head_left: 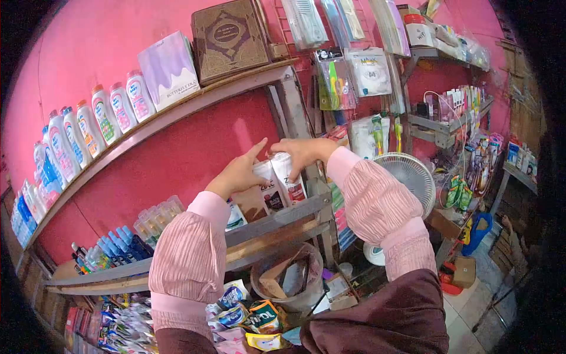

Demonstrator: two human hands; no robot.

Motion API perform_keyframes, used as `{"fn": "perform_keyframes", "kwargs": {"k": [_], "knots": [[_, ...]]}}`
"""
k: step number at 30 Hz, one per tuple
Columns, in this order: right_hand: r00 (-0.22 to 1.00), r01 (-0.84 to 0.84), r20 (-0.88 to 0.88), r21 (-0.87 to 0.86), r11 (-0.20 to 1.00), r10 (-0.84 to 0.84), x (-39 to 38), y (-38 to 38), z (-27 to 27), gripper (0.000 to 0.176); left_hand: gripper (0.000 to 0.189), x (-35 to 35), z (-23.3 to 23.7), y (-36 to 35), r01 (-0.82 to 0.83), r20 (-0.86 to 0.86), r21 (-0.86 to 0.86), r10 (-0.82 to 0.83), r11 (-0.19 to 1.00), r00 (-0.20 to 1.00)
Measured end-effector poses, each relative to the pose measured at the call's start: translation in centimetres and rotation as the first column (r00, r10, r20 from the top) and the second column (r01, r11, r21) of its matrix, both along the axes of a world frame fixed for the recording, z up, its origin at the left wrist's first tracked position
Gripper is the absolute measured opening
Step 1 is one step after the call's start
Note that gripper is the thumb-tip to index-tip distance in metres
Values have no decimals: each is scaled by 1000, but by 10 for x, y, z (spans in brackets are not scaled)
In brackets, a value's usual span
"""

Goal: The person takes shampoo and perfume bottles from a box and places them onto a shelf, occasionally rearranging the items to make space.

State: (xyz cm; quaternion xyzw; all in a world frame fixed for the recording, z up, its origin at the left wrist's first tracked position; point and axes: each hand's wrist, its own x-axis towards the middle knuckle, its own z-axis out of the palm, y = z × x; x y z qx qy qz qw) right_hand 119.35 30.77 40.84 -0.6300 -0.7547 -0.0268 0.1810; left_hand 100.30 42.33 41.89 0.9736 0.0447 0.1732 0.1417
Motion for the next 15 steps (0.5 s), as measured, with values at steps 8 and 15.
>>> {"fn": "perform_keyframes", "kwargs": {"k": [8,15], "knots": [[996,87,-5,-47,995,-87,1,-6,-1,111,108,-1,3,-5,16,-43,41,-14,999,999],[985,107,-131,-63,992,-115,9,2,-4,122,108,-6,6,-4,-16,-59,61,20,998,998]]}}
